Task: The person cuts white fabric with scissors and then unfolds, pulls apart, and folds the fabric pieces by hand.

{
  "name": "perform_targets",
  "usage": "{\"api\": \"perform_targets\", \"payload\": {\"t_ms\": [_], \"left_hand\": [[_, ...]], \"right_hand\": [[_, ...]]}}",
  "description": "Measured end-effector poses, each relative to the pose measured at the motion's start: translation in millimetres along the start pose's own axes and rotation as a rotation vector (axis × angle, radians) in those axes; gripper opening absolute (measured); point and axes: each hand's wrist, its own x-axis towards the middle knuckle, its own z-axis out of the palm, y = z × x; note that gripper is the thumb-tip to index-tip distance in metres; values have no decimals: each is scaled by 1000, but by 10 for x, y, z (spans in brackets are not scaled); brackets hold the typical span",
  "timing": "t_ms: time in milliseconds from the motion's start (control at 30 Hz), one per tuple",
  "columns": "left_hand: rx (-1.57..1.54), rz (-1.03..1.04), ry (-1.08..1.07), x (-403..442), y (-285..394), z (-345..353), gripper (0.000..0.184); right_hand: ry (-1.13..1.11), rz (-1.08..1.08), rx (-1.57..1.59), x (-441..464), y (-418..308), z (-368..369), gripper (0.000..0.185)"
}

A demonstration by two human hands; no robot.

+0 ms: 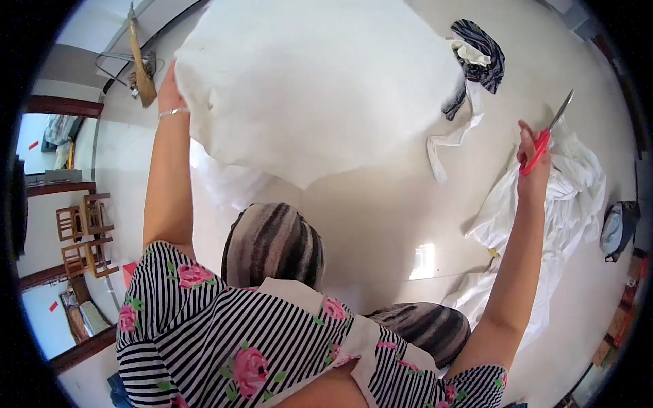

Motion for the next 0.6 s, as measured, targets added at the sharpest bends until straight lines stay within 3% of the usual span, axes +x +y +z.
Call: {"api": "perform_targets", "payload": {"t_ms": [267,467,567,600], "left_hand": [[-23,209,605,-70,-275,-2032,45],[496,269,837,-303,-899,-2651,40],[462,197,868,-441,-1223,-2896,37],[581,146,914,-403,-1363,-3276,36]], "right_hand": [[-49,220,-169,-299,505,-103,17],[-211,329,-331,-575,1049,40,26],[-399,353,-534,-713,1452,73,32],[-422,343,-579,-796,1563,109,34]]}}
